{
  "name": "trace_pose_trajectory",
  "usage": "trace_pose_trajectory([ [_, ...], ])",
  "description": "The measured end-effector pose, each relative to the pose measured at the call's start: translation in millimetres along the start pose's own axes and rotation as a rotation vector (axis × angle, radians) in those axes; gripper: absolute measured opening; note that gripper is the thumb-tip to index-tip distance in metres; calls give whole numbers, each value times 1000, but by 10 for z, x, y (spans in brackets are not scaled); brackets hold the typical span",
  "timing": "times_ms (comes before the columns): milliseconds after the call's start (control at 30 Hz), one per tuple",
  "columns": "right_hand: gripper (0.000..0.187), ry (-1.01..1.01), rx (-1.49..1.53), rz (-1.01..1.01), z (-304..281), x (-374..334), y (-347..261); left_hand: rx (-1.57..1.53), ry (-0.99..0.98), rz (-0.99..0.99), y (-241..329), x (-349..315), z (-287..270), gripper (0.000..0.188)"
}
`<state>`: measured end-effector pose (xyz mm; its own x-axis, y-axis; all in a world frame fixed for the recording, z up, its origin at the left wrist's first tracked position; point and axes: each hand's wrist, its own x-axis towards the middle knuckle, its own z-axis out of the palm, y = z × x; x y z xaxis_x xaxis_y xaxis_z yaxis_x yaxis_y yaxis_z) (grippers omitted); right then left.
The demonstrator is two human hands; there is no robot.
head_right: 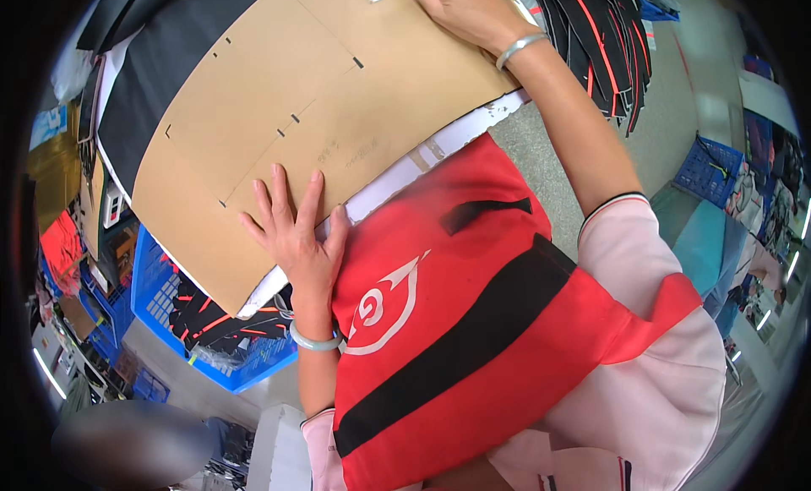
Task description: Marking lines and points on a piece of material using a template and a pen.
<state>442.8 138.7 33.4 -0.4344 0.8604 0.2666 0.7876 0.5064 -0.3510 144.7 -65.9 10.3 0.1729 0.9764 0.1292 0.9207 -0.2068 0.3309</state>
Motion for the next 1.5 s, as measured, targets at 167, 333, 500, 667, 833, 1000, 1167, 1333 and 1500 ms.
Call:
trace_pose_trajectory([
  [167, 41, 147, -47, 137, -17, -222, 124, 10, -19, -28, 28, 39, -17, 50],
  [333, 47, 162, -20, 146, 21, -286, 163, 16, -12, -12, -1, 13, 14, 50],
  [500, 46, 166, 9, 182, 4, -292, 140, 18, -5, -4, -3, 19, 12, 50],
  [667, 44, 173, 42, 185, -22, -275, 123, 9, 4, -8, 1, 20, 17, 51],
  [833, 39, 308, -49, 74, -26, -279, 214, 18, 2, -12, -4, 17, 3, 51],
  [1000, 41, 438, 716, 434, -115, -417, -10, 20, 3, 1, 4, 28, 9, 52],
  [1167, 33, 80, 911, 323, 283, -303, -501, -3, -1, -22, -8, -5, 16, 50],
  [1333, 26, 127, 740, 312, 439, -348, -510, -6, -14, -33, -2, -4, 7, 48],
  [1500, 25, 137, 675, 274, 428, -302, -577, -5, -28, -55, 4, 4, 1, 45],
])
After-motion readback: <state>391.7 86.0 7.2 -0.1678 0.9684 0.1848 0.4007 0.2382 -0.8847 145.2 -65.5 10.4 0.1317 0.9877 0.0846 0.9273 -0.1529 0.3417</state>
